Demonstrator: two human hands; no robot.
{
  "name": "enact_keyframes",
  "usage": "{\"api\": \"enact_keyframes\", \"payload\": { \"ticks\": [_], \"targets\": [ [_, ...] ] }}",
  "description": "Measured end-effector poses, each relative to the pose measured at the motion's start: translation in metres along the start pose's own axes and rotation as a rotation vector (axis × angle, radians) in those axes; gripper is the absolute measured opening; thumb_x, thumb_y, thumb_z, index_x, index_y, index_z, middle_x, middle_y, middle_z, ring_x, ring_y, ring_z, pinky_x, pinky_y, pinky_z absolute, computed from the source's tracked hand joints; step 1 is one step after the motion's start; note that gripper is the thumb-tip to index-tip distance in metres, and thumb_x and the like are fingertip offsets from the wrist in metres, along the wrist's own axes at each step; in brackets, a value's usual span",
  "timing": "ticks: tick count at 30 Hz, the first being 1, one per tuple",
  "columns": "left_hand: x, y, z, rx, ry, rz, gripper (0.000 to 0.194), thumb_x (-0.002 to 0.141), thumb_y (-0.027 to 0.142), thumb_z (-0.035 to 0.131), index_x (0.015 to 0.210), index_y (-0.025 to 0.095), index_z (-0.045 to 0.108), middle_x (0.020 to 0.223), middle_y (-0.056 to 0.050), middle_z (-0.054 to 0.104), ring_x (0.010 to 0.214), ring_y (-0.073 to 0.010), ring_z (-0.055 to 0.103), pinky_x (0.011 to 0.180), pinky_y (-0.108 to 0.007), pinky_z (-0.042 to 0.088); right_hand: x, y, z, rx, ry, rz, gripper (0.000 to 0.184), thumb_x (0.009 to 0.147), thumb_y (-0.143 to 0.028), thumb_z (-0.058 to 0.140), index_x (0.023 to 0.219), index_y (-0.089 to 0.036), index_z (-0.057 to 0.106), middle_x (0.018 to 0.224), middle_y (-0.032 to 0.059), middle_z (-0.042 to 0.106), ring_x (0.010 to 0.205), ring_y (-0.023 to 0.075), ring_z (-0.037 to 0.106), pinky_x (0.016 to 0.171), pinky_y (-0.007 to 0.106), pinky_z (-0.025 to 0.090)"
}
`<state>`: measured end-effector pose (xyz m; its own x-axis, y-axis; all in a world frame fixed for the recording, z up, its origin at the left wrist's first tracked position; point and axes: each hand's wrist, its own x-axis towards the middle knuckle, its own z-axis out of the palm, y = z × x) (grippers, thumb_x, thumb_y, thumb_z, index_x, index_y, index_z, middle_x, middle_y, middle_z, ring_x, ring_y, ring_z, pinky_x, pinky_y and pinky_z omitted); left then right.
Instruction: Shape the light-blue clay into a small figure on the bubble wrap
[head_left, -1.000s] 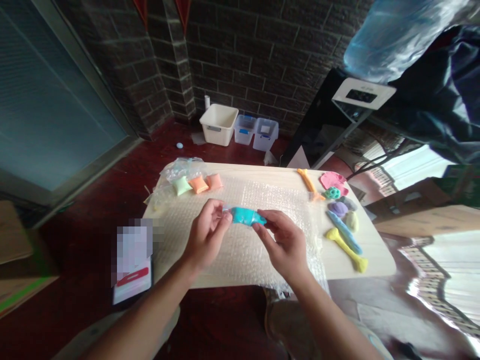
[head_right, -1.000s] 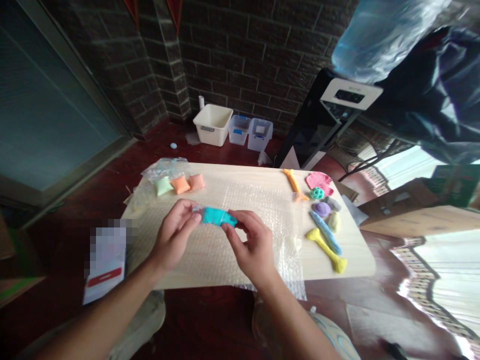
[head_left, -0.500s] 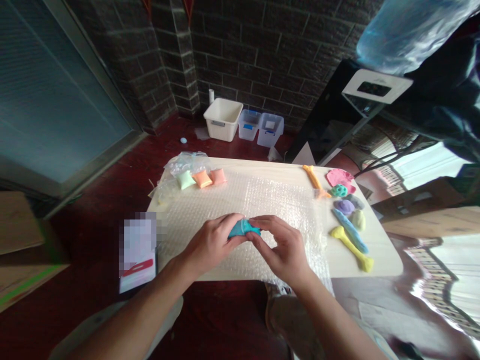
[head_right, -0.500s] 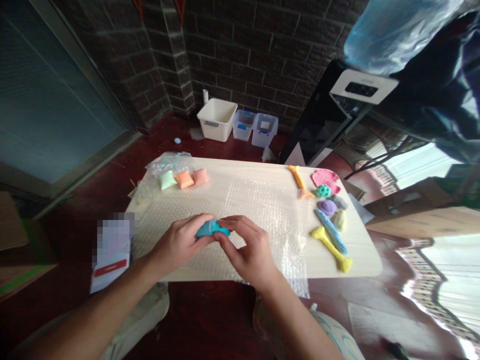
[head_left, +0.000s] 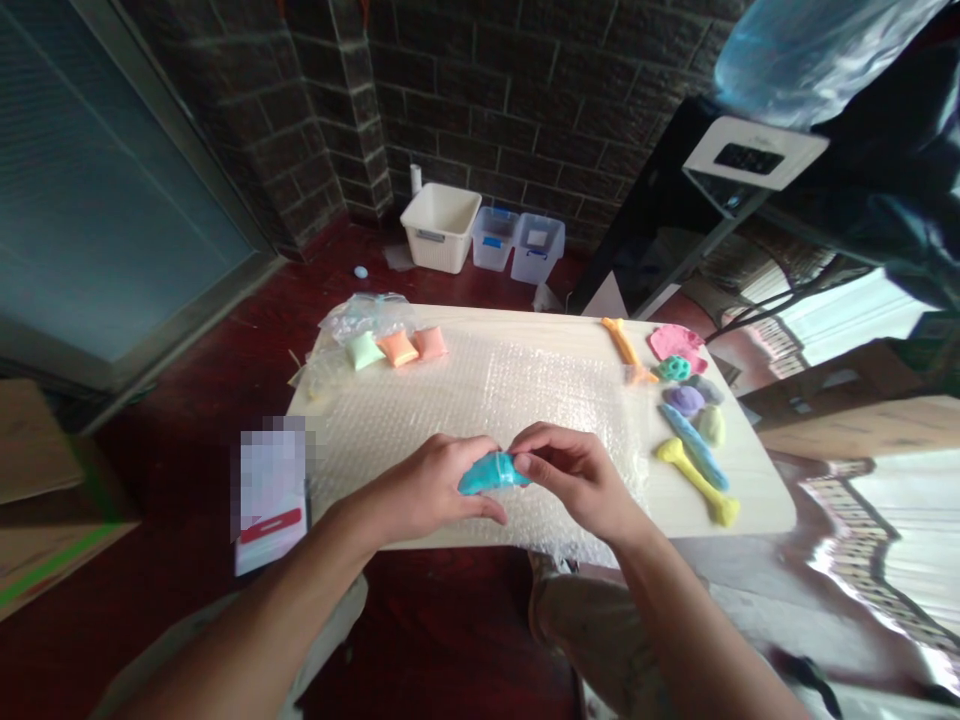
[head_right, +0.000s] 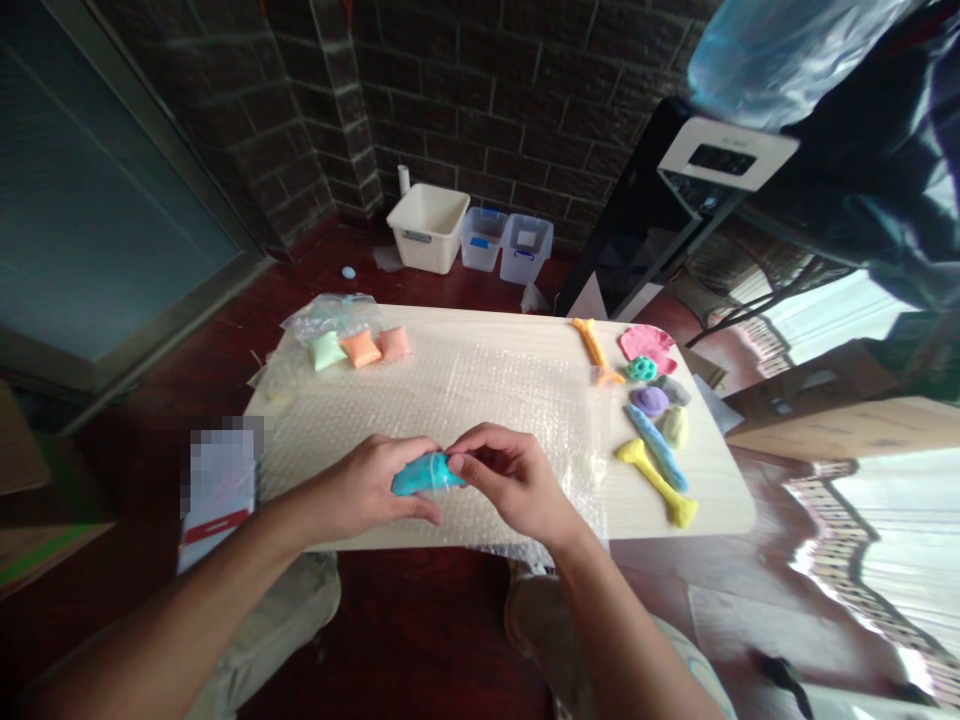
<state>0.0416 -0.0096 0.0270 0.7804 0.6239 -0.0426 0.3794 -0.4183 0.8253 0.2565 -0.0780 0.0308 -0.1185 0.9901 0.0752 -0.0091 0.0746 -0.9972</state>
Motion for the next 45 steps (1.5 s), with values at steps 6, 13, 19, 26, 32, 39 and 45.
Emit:
{"api": "enact_keyframes", "payload": {
  "ticks": [6, 13, 19, 26, 32, 39, 45],
  "targets": [
    [0.000, 0.005, 0.001, -0.046, 0.030, -0.073, 0.026, 0.081, 0.035, 0.080, 0.098, 0.019, 0.068, 0.080, 0.002, 0.069, 0.068, -0.0150, 0.059, 0.060, -0.026, 0.038, -0.003, -0.001, 0.001, -0.245, -0.048, -0.134, 0.019, 0.097, -0.027, 0.070, 0.112, -0.026, 0.082, 0.102, 0.0075, 0.073, 0.088, 0.0187, 0.070, 0.075, 0.034, 0.061],
    [0.000, 0.008, 0.000, -0.114, -0.076, -0.079, 0.012, 0.077, 0.027, 0.073, 0.084, 0.016, 0.071, 0.072, 0.000, 0.069, 0.065, -0.0157, 0.059, 0.055, -0.025, 0.036, -0.006, 0.000, -0.003, -0.213, -0.173, -0.067, 0.028, 0.086, -0.022, 0.080, 0.114, -0.025, 0.080, 0.105, 0.0061, 0.074, 0.090, 0.0184, 0.071, 0.075, 0.032, 0.061],
    [-0.004, 0.011, 0.001, -0.115, -0.168, -0.087, 0.006, 0.075, 0.022, 0.069, 0.072, 0.017, 0.066, 0.062, 0.002, 0.061, 0.058, -0.0129, 0.051, 0.050, -0.024, 0.030, -0.008, 0.000, -0.011, -0.079, -0.246, 0.084, 0.027, 0.083, -0.027, 0.085, 0.110, -0.022, 0.081, 0.103, 0.0063, 0.078, 0.086, 0.0174, 0.075, 0.076, 0.032, 0.065],
    [-0.006, 0.015, -0.005, -0.200, -0.329, -0.079, 0.015, 0.068, 0.012, 0.065, 0.060, 0.021, 0.056, 0.053, 0.006, 0.049, 0.049, -0.0114, 0.044, 0.044, -0.024, 0.026, -0.009, 0.000, -0.013, -0.115, -0.275, 0.105, 0.019, 0.080, -0.021, 0.082, 0.100, -0.021, 0.084, 0.093, 0.0054, 0.080, 0.075, 0.0159, 0.072, 0.064, 0.027, 0.061],
    [-0.004, 0.005, -0.001, -0.129, -0.228, -0.097, 0.008, 0.074, 0.020, 0.066, 0.068, 0.019, 0.060, 0.061, 0.003, 0.058, 0.055, -0.0125, 0.050, 0.049, -0.024, 0.031, -0.009, 0.002, -0.009, -0.254, -0.243, 0.026, 0.028, 0.086, -0.024, 0.081, 0.114, -0.024, 0.083, 0.097, 0.0059, 0.077, 0.075, 0.0146, 0.069, 0.064, 0.027, 0.058],
    [-0.001, 0.006, 0.005, -0.104, -0.225, -0.089, 0.006, 0.075, 0.022, 0.067, 0.080, 0.017, 0.067, 0.071, 0.001, 0.067, 0.062, -0.0138, 0.054, 0.055, -0.025, 0.036, -0.009, 0.002, -0.002, -0.405, -0.246, -0.109, 0.030, 0.087, -0.026, 0.083, 0.118, -0.023, 0.081, 0.094, 0.0052, 0.075, 0.076, 0.0162, 0.069, 0.067, 0.029, 0.059],
    [-0.001, 0.003, 0.009, -0.137, -0.324, -0.139, 0.020, 0.078, 0.034, 0.072, 0.074, 0.017, 0.063, 0.066, 0.002, 0.063, 0.061, -0.0133, 0.053, 0.053, -0.025, 0.034, -0.013, 0.004, 0.006, -0.353, -0.274, -0.117, 0.031, 0.086, -0.025, 0.086, 0.117, -0.024, 0.082, 0.092, 0.0044, 0.071, 0.076, 0.0153, 0.065, 0.067, 0.028, 0.056]
  ]
}}
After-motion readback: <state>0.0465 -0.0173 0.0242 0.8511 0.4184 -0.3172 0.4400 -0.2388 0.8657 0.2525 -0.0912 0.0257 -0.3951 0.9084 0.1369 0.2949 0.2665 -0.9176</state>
